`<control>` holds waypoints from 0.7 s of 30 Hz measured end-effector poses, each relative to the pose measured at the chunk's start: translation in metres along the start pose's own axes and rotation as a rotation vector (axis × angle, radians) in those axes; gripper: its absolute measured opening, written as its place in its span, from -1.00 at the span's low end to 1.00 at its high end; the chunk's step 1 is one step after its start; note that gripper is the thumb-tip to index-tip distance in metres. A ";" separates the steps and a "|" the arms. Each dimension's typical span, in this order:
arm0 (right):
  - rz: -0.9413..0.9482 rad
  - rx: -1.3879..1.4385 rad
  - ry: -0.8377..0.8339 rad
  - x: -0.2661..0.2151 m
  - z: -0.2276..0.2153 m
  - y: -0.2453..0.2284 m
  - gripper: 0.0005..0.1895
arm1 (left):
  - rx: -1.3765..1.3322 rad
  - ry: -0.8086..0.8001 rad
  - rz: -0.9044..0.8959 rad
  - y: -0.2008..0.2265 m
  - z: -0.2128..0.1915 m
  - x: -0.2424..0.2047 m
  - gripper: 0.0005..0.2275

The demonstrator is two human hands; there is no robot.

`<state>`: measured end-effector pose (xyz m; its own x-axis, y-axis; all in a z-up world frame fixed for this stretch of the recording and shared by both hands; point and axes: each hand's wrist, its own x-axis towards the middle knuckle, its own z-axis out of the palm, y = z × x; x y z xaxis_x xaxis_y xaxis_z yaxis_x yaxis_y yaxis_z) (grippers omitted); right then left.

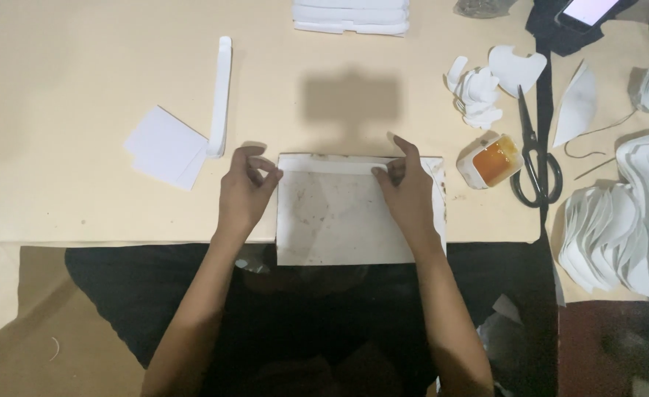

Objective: Assembling leather components by gluing and aligning thin strips onto a base material.

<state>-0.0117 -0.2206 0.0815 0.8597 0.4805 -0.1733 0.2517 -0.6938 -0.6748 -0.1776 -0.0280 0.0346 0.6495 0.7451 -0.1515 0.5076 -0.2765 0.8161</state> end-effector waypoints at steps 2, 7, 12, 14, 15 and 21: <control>-0.011 0.002 0.003 0.004 0.002 0.003 -0.39 | -0.008 0.033 0.008 0.002 -0.002 -0.001 -0.58; -0.030 -0.001 0.016 0.007 0.003 0.003 -0.39 | -0.025 0.056 0.113 0.018 -0.006 -0.008 -0.48; -0.018 0.000 0.026 0.008 0.003 0.009 -0.37 | -0.037 0.077 0.181 0.005 0.003 -0.010 -0.66; -0.008 -0.001 0.035 0.006 0.001 0.008 -0.38 | -0.045 0.091 0.192 0.003 0.007 -0.009 -0.68; -0.001 0.001 0.042 0.005 0.000 0.008 -0.38 | -0.051 0.107 0.202 0.002 0.008 -0.009 -0.70; 0.006 -0.024 0.058 0.006 0.003 0.007 -0.37 | -0.003 0.214 0.042 -0.013 0.008 -0.001 -0.86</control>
<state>-0.0056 -0.2212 0.0734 0.8855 0.4446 -0.1353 0.2561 -0.7098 -0.6562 -0.1808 -0.0297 0.0198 0.5352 0.8447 0.0045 0.4808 -0.3089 0.8206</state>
